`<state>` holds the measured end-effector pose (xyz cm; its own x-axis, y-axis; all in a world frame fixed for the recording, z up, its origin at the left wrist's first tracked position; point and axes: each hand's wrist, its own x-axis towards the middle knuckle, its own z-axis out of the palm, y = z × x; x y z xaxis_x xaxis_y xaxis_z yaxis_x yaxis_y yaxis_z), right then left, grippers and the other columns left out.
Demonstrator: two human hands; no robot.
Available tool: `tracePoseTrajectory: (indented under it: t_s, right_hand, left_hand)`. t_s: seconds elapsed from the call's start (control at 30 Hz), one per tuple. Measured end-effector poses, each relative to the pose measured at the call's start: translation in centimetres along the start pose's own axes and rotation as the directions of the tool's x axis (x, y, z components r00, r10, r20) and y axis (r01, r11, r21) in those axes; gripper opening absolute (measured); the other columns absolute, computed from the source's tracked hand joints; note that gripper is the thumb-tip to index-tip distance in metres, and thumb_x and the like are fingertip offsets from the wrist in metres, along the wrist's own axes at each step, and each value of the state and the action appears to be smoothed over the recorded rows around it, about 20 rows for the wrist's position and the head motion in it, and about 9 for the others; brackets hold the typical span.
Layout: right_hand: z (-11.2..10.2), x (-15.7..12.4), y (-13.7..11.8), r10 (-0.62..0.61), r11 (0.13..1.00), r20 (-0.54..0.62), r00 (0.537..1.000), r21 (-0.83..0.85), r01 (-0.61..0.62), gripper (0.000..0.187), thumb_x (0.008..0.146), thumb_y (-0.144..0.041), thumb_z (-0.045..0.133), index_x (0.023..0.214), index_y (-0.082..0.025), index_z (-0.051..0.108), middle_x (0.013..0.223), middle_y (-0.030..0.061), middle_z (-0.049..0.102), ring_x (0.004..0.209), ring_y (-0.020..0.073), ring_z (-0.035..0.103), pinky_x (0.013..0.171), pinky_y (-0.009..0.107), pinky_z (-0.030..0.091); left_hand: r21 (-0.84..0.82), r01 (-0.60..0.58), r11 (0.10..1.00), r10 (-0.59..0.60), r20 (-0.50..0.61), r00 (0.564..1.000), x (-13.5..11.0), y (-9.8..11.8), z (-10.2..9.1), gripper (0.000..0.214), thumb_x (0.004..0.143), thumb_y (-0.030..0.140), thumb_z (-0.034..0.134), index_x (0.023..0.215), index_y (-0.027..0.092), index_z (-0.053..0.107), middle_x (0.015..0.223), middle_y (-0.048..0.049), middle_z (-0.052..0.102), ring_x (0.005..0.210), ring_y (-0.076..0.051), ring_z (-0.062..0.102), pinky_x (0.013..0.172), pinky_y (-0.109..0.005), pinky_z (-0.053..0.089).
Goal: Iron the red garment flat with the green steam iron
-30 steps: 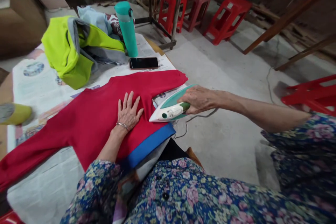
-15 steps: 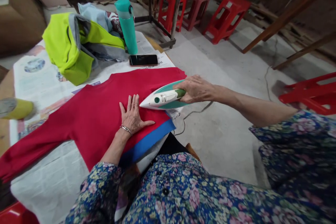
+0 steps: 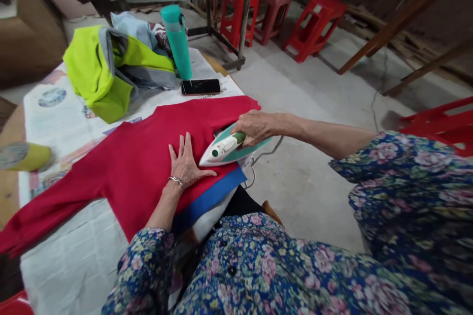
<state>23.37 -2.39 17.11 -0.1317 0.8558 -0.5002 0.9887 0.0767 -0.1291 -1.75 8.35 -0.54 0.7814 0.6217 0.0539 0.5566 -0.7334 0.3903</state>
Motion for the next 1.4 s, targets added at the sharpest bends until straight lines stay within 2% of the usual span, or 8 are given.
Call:
tracePoseTrajectory:
  t_s: [0.1,0.23,0.37,0.5,0.7,0.97,1.13,1.4]
  right_hand:
    - [1.1,-1.9,0.4,0.001,0.998,0.064,0.998,0.063,-0.005,0.024,0.086,-0.023,0.079,0.11,-0.021,0.085,0.092,0.0063,0.082,0.081,0.0214,0.071,0.068,0.029,0.039]
    - [2.6,-4.7,1.1,0.01,0.995,0.04,0.999,0.097,-0.013,0.014,0.086,-0.029,0.08,0.097,-0.021,0.085,0.088,0.0063,0.081,0.081,0.0223,0.071,0.07,0.029,0.042]
    - [3.8,-7.1,2.0,0.19,0.956,-0.043,0.981,0.236,-0.175,0.012,0.082,-0.032,0.084,0.086,-0.022,0.081,0.079,0.0031,0.076,0.08,0.0218,0.07,0.068,0.028,0.043]
    - [4.1,-7.7,1.7,0.441,0.731,-0.102,0.892,0.617,-0.291,0.023,0.084,-0.039,0.081,0.077,-0.021,0.068,0.065,-0.0023,0.064,0.061,0.0157,0.059,0.057,0.026,0.041]
    - [1.7,-2.9,-2.0,0.466,0.365,-0.096,0.88,0.926,-0.093,0.029,0.097,-0.024,0.065,0.074,-0.023,0.048,0.057,-0.0042,0.052,0.049,0.0124,0.052,0.05,0.024,0.046]
    - [-1.4,4.9,-3.6,0.353,0.652,-0.243,0.904,0.757,-0.051,0.025,0.109,-0.032,0.059,0.087,-0.024,0.05,0.064,-0.0015,0.06,0.055,0.0143,0.06,0.055,0.024,0.048]
    - [-1.2,5.6,-3.0,0.349,0.742,-0.261,0.9,0.664,-0.095,0.022,0.108,-0.033,0.056,0.089,-0.022,0.055,0.06,0.0004,0.06,0.059,0.0176,0.061,0.059,0.027,0.05]
    - [1.1,1.1,1.6,0.612,0.577,-0.179,0.77,0.768,-0.28,0.018,0.103,-0.028,0.057,0.086,-0.023,0.056,0.054,-0.003,0.056,0.052,0.0159,0.06,0.055,0.024,0.047]
  left_hand:
    - [0.017,-0.039,0.999,0.039,-0.003,0.999,0.2,-0.8,0.2,0.148,0.073,0.091,0.073,0.179,0.01,0.007,0.182,-0.0292,0.022,0.171,-0.049,0.014,0.135,-0.075,0.01]
    - [0.084,0.01,0.996,-0.011,0.018,1.0,0.5,-0.4,0.5,0.094,0.102,0.072,0.048,0.176,0.015,0.032,0.181,-0.0214,0.032,0.171,-0.044,0.02,0.135,-0.075,0.012]
    - [0.167,0.022,0.986,-0.019,-0.021,1.0,0.5,0.9,0.6,0.074,0.105,0.062,0.047,0.168,0.023,0.051,0.181,-0.0168,0.035,0.171,-0.044,0.022,0.133,-0.079,0.013]
    - [0.168,0.015,0.986,-0.008,-0.043,0.999,0.3,1.3,0.5,0.089,0.095,0.072,0.061,0.168,0.023,0.05,0.181,-0.0175,0.033,0.171,-0.046,0.02,0.133,-0.078,0.016]
    - [0.124,0.094,0.988,-0.081,-0.108,0.991,0.5,1.2,0.9,0.119,0.084,0.08,0.067,0.172,0.007,0.037,0.179,-0.0299,0.029,0.17,-0.05,0.018,0.133,-0.076,0.019]
    - [0.092,0.092,0.992,-0.081,-0.11,0.991,0.5,1.0,1.3,0.129,0.081,0.083,0.067,0.174,0.001,0.028,0.178,-0.0307,0.031,0.169,-0.05,0.022,0.134,-0.073,0.02]
    - [0.106,0.093,0.99,-0.08,-0.117,0.99,0.4,1.1,1.3,0.128,0.083,0.082,0.065,0.173,-0.001,0.029,0.178,-0.0318,0.032,0.169,-0.051,0.022,0.134,-0.074,0.02]
    - [0.105,0.078,0.991,-0.065,-0.125,0.99,0.3,1.1,1.5,0.123,0.085,0.082,0.064,0.173,0.003,0.032,0.178,-0.0302,0.033,0.169,-0.049,0.022,0.134,-0.072,0.021]
